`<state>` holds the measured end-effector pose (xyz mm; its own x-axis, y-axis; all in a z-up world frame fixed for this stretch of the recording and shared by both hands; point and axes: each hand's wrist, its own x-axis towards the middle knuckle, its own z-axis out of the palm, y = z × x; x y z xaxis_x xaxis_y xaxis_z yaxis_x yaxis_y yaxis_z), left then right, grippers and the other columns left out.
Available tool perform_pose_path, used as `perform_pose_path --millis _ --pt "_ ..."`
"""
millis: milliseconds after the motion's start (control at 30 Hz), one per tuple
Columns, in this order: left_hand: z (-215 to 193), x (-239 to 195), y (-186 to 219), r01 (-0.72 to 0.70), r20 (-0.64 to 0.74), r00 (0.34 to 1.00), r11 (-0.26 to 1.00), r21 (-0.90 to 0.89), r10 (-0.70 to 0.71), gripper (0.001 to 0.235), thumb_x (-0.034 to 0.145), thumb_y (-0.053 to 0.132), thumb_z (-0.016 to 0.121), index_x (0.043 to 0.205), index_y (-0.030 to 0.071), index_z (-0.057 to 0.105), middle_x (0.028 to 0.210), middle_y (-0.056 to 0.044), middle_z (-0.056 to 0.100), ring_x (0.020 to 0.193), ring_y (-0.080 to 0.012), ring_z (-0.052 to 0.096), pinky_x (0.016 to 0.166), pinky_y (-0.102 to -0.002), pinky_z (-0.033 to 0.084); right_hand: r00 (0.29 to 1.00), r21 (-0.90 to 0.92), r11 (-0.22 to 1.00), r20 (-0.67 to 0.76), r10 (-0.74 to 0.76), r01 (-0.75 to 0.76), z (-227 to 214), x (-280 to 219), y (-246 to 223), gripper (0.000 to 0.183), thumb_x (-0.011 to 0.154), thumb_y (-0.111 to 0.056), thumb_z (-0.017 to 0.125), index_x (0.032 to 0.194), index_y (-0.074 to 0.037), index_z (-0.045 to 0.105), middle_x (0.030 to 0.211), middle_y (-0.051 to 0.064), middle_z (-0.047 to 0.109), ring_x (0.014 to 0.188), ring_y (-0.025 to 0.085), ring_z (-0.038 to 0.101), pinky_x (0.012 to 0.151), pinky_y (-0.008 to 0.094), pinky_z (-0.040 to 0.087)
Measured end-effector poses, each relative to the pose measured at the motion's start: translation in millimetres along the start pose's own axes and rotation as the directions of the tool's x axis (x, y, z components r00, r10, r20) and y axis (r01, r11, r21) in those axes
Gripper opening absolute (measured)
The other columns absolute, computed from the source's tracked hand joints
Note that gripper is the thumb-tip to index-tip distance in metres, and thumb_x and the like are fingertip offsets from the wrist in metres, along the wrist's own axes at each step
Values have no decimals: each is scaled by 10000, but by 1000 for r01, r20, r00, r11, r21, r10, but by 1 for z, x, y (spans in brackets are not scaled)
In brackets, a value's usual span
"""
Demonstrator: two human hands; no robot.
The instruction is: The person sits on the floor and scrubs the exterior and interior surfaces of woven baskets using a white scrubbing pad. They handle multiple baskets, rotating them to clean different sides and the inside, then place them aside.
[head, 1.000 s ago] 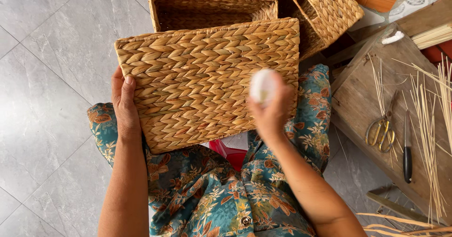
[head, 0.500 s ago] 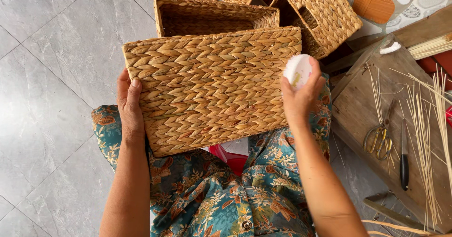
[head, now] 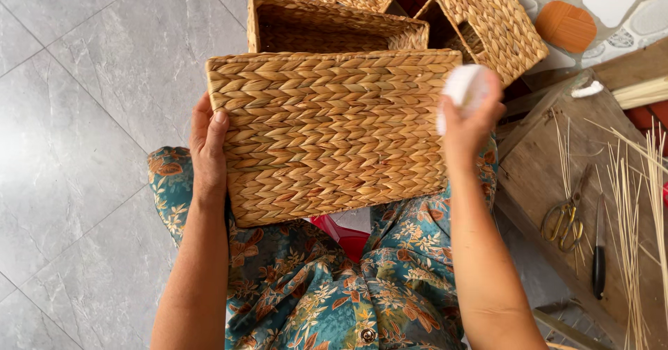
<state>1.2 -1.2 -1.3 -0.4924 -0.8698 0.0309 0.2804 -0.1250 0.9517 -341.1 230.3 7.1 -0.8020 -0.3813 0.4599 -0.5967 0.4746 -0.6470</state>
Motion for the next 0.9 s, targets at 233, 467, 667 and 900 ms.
perform_pose_path --millis 233,467,667,900 --pt "3 -1 2 22 -23 999 999 -36 -23 617 1036 377 591 1517 34 410 1464 -142 548 1358 -221 531 1160 -386 436 985 6 985 25 -172 172 47 -30 -52 926 893 -135 881 1606 -177 291 1380 173 447 1269 339 523 1032 471 524" --pt "4 -2 1 33 -18 999 998 -61 -34 618 1044 379 582 1525 29 416 1472 -151 552 1359 -225 529 1161 -381 430 919 80 959 275 -283 272 74 -46 -94 923 833 -258 935 1541 -194 346 1292 154 517 1186 278 557 929 396 560" --pt "-1 2 -10 -8 -26 1000 999 39 9 598 1062 400 532 1525 38 421 1475 -164 551 1366 -239 530 1158 -398 437 996 24 997 34 -79 78 23 8 -53 878 879 -52 852 1569 -176 324 1492 158 409 1369 325 494 1100 500 484" --pt "-8 4 -17 -1 -50 999 995 100 6 595 1098 459 388 1534 55 417 1514 -156 513 1421 -257 475 1193 -399 370 937 -1 940 76 -341 342 83 -48 -144 857 863 -219 888 1533 -153 358 1293 135 549 1159 313 513 953 431 487"
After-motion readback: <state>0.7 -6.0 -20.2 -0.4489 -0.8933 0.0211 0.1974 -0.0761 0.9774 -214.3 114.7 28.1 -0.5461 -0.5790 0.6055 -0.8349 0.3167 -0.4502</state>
